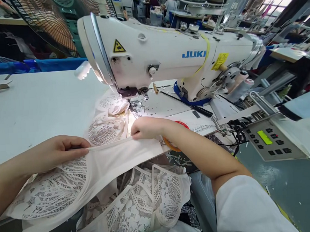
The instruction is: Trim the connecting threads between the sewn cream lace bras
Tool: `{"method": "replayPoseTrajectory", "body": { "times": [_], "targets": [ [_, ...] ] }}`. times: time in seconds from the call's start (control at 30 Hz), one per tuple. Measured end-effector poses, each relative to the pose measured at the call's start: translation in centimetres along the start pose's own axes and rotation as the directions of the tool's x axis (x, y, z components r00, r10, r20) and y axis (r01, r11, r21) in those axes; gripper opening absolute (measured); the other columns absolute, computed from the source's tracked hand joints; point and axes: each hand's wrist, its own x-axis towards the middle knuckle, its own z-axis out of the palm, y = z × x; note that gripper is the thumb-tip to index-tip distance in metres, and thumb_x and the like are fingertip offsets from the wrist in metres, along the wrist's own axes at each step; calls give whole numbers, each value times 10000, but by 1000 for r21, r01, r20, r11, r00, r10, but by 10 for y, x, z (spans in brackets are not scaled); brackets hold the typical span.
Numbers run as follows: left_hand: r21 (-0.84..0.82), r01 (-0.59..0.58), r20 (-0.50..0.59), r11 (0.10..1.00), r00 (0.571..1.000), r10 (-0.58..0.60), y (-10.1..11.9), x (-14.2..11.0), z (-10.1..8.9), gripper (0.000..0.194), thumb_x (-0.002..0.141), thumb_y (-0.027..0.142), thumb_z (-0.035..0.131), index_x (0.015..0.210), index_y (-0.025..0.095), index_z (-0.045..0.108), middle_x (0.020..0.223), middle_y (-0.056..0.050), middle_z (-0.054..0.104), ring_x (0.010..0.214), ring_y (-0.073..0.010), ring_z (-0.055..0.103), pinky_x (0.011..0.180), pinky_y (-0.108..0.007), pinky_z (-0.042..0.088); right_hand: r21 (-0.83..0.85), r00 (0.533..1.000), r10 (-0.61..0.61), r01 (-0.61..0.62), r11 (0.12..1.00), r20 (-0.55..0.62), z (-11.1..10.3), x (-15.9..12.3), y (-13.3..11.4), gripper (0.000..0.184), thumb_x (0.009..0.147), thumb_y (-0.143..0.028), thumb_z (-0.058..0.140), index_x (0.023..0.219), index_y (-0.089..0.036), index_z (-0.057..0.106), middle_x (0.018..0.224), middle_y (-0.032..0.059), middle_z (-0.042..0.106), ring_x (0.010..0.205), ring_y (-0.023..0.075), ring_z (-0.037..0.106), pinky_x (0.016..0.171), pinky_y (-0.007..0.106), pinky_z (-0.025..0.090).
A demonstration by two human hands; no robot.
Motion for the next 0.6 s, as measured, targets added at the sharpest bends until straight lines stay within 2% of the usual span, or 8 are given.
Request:
{"method": "replayPoseTrajectory", "body": {
  "times": [0.13, 0.23, 0.33, 0.43, 0.6],
  "targets": [
    [-20, -3, -4, 1000, 1000, 2, -1, 1, 0, 345, 697, 522, 547, 787, 210, 663, 840, -40, 690, 813, -242, 612, 772, -362, 462, 79, 995, 95, -92, 993, -38, -6, -17, 20, 163, 778, -169, 541, 684, -142, 671, 692, 17, 662, 634, 123, 553, 570, 230, 375],
    [-38, -5, 5, 999, 1000, 6, 0, 1, 0, 334, 696, 520, 552, 777, 218, 672, 839, -40, 700, 830, -253, 622, 781, -365, 470, 105, 988, 138, -131, 986, -63, -7, -24, 26, 160, 766, -150, 544, 652, -138, 655, 653, 4, 648, 604, 112, 544, 554, 222, 373],
    [-42, 45, -8, 998, 999, -45, -3, 1, -2, 339, 686, 543, 573, 808, 250, 691, 884, -24, 710, 872, -266, 636, 811, -362, 483, 145, 987, 135, -121, 982, -91, -7, -28, 26, 94, 739, -118, 581, 756, -142, 671, 754, 14, 681, 696, 123, 585, 596, 214, 400],
    [-76, 102, -9, 992, 995, -103, -8, 3, -4, 402, 612, 611, 629, 825, 279, 708, 887, 4, 717, 886, -268, 648, 787, -316, 515, 197, 987, 138, -120, 973, -83, -8, -30, 25, 158, 749, -82, 564, 853, -144, 666, 836, 29, 698, 778, 131, 609, 626, 212, 418],
    [-68, 91, -113, 994, 989, -99, -11, 0, 0, 493, 555, 707, 619, 833, 313, 718, 815, 23, 721, 853, -260, 662, 739, -284, 536, 86, 965, 169, -155, 984, -201, -5, -25, 23, 132, 782, -108, 563, 856, -147, 666, 881, 47, 685, 795, 151, 581, 609, 235, 386]
  ]
}}
